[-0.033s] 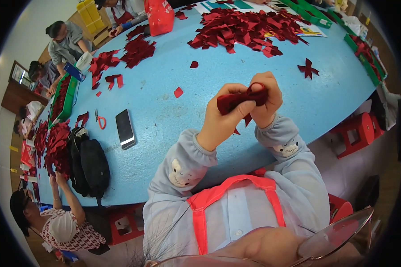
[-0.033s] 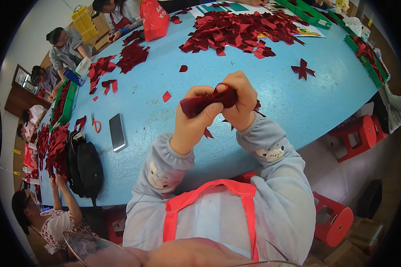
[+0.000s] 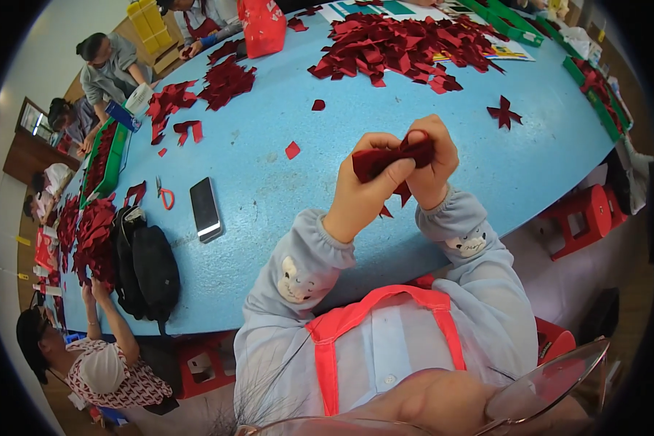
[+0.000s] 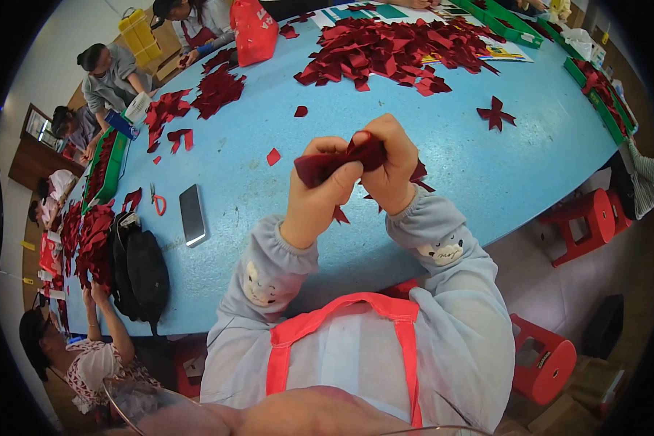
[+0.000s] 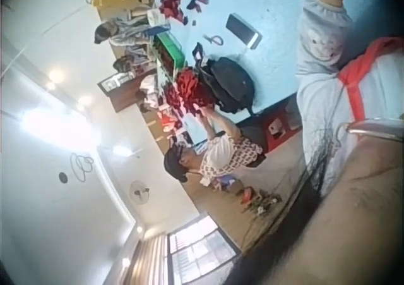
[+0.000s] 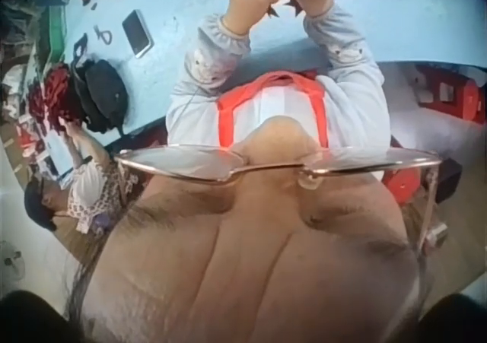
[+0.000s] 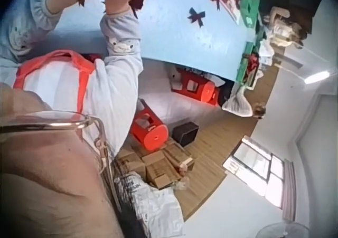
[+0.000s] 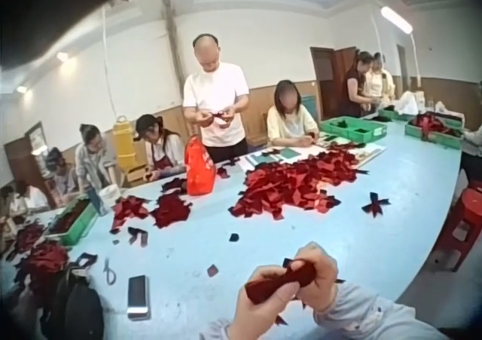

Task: The recorder is hand-assembling red fabric ribbons at a large table.

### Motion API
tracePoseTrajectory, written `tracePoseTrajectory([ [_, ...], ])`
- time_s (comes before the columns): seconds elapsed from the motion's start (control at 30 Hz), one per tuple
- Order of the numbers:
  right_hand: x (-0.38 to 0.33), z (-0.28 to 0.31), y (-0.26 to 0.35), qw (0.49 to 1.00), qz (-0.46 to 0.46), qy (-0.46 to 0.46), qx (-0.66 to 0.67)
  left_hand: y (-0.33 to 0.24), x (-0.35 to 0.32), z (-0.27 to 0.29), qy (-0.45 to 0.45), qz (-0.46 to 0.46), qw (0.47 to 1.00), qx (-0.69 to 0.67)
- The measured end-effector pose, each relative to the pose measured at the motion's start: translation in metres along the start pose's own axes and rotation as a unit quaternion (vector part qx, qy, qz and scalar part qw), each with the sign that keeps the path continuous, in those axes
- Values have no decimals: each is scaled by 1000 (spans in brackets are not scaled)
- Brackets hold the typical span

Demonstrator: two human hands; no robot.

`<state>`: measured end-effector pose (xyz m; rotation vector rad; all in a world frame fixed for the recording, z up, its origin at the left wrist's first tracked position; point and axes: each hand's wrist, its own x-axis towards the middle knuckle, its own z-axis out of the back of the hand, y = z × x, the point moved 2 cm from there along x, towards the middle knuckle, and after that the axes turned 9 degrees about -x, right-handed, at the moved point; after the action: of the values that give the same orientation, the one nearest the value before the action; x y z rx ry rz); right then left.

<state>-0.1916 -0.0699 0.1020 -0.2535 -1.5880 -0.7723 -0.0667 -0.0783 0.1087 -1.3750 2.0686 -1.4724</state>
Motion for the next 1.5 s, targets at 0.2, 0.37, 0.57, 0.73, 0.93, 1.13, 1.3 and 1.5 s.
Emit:
tracePoseTrajectory([
  [0.2,-16,-27,-14,953,-288,-49,80,25,11,19,-52,69,988,-131],
  [0.37,-21,-27,-35,895,-431,-1,114,26,11,31,-109,40,984,-137],
  [0.57,-33,-31,-49,888,-450,18,86,33,16,59,-183,48,978,-92],
  [0.73,-41,-36,-51,853,-509,31,111,59,17,61,-238,-17,965,-108],
  [0.93,-46,-40,-56,866,-462,134,136,64,27,81,-288,-45,955,-56],
  [1.13,-47,-35,-58,843,-473,197,166,53,26,87,-253,28,967,-31],
  [1.3,-58,-36,-71,858,-466,205,68,46,16,104,-178,155,972,-23],
  [1.5,-43,-40,-71,810,-469,302,182,41,18,127,-148,194,968,64],
])
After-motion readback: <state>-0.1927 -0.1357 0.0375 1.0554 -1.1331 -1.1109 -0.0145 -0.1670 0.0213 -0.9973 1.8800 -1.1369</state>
